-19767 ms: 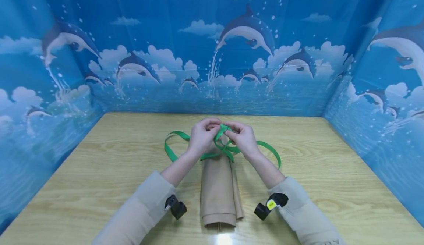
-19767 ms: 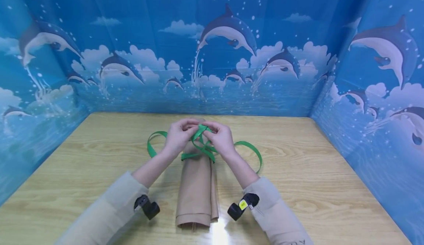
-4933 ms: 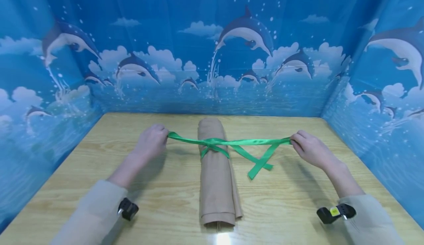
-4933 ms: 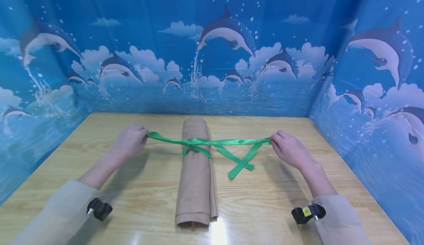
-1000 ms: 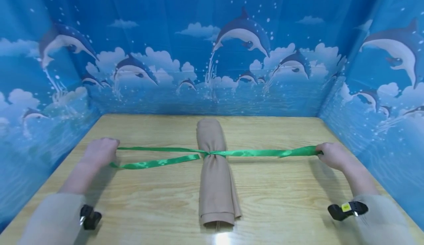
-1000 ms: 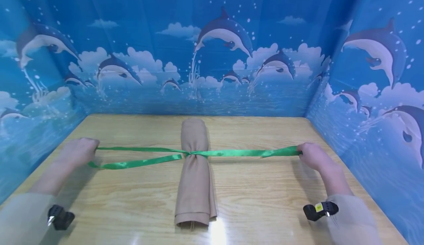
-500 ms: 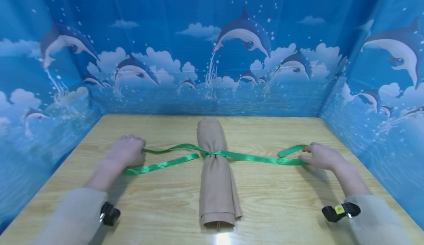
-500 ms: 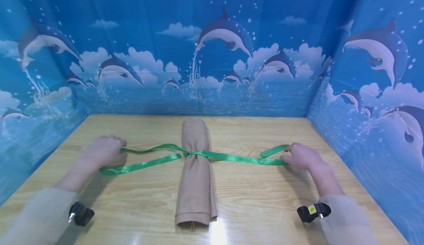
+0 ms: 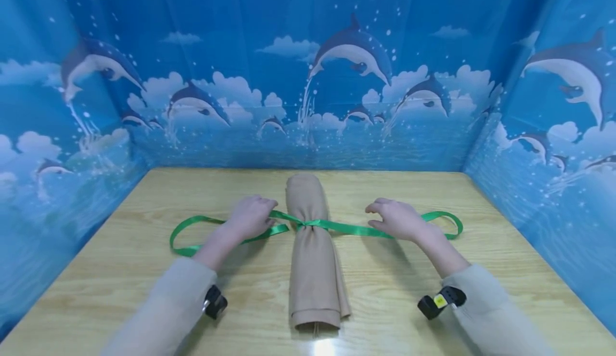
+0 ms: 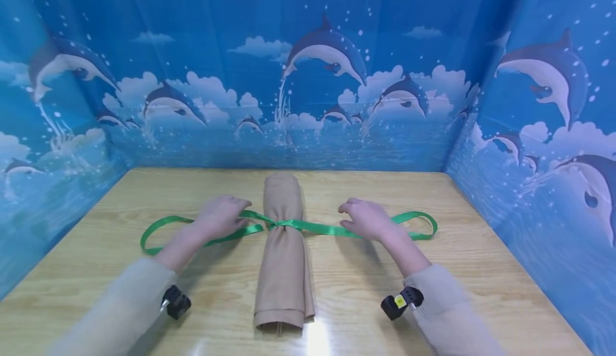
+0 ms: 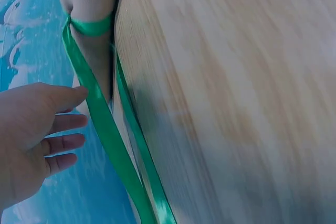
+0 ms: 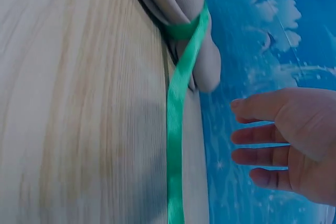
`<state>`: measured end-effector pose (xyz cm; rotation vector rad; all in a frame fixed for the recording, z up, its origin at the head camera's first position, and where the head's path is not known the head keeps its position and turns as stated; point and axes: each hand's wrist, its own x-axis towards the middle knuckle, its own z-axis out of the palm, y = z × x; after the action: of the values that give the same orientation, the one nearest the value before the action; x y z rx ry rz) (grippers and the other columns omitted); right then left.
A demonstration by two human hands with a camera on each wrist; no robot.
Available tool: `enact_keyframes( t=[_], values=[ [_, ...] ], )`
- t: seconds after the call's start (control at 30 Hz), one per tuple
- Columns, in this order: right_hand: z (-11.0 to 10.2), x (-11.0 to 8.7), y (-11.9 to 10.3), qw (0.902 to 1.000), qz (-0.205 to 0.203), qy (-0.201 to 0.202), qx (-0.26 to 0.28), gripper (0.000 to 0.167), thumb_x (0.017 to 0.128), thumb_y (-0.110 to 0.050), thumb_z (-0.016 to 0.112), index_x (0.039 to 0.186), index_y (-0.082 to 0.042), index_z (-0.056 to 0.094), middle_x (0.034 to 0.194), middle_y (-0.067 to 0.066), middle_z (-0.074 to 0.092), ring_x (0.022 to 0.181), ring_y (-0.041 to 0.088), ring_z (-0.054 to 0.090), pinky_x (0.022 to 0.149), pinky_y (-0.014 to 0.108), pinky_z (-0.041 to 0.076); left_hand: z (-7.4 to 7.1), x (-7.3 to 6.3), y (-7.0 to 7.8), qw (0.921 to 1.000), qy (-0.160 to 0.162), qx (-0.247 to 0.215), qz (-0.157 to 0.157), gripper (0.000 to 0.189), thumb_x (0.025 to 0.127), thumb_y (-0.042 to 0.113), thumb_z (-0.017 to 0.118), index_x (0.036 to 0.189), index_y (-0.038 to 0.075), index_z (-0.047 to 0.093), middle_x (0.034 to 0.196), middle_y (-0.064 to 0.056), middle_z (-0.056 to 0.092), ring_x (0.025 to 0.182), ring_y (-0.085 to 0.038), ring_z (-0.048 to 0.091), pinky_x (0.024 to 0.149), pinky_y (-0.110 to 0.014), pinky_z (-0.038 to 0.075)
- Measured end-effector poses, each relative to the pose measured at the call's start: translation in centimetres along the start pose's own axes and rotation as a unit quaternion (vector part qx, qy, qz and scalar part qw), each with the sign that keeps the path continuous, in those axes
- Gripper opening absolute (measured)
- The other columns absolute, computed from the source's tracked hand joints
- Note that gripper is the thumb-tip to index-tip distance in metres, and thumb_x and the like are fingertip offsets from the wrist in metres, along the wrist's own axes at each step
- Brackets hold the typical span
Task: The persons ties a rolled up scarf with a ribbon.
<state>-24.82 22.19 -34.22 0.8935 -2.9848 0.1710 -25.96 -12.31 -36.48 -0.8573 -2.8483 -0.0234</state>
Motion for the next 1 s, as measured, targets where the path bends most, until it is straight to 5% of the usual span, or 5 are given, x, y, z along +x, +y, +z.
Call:
enact_keyframes(
  t=[0.13, 0.33, 0.53, 0.7, 1.0],
  values=[
    [0.5, 1.6, -1.8, 0.9996, -0.022, -0.014, -0.01, 0.035, 0.086, -0.022, 0.066, 0.116, -0.003, 0.062, 0.109, 0.011, 0.061, 0.094, 0.025, 0.061, 0.075, 0.039, 0.051, 0.3, 1.1, 1.0, 0.9998, -0.016, 0.012, 0.007, 0.029, 0.085, 0.021, 0.066, 0.11, 0.005, 0.062, 0.098, -0.008, 0.066, 0.089, -0.026, 0.059, 0.078, -0.04, 0.047],
    [1.4, 2.9, -3.7, 0.9988, -0.033, -0.035, -0.013, 0.039, 0.085, -0.022, 0.067, 0.119, -0.004, 0.059, 0.113, 0.012, 0.06, 0.097, 0.026, 0.06, 0.078, 0.039, 0.05, 0.5, 1.7, 1.9, 0.9993, 0.011, 0.005, 0.036, 0.009, 0.08, 0.013, 0.068, 0.082, 0.009, 0.06, 0.072, -0.006, 0.063, 0.069, -0.027, 0.058, 0.058, -0.041, 0.048],
    [2.6, 3.7, -4.4, 0.9988, -0.006, -0.048, -0.002, 0.042, 0.082, -0.02, 0.07, 0.119, -0.004, 0.058, 0.111, 0.011, 0.06, 0.095, 0.025, 0.06, 0.075, 0.039, 0.05, 0.7, 1.9, 2.6, 0.999, -0.023, -0.04, 0.001, 0.011, 0.083, 0.007, 0.062, 0.076, 0.012, 0.057, 0.072, -0.006, 0.061, 0.07, -0.026, 0.061, 0.055, -0.04, 0.049],
    [3.3, 4.1, -4.8, 0.9989, -0.01, -0.034, 0.031, 0.026, 0.082, -0.009, 0.067, 0.107, -0.002, 0.062, 0.098, 0.009, 0.062, 0.089, 0.024, 0.06, 0.075, 0.038, 0.05, 0.5, 1.8, 2.9, 0.9977, -0.042, -0.051, -0.016, 0.017, 0.083, 0.005, 0.06, 0.07, 0.014, 0.054, 0.071, -0.005, 0.06, 0.068, -0.025, 0.061, 0.052, -0.039, 0.048],
    [3.5, 3.7, -4.7, 0.9981, -0.028, -0.014, 0.054, 0.009, 0.09, -0.005, 0.057, 0.094, -0.007, 0.065, 0.086, 0.002, 0.059, 0.081, 0.019, 0.058, 0.068, 0.032, 0.048, 0.3, 1.4, 2.5, 0.9948, -0.061, -0.077, -0.028, 0.02, 0.087, 0.008, 0.058, 0.067, 0.012, 0.056, 0.059, 0.002, 0.049, 0.053, -0.014, 0.045, 0.051, -0.031, 0.039]
  ],
)
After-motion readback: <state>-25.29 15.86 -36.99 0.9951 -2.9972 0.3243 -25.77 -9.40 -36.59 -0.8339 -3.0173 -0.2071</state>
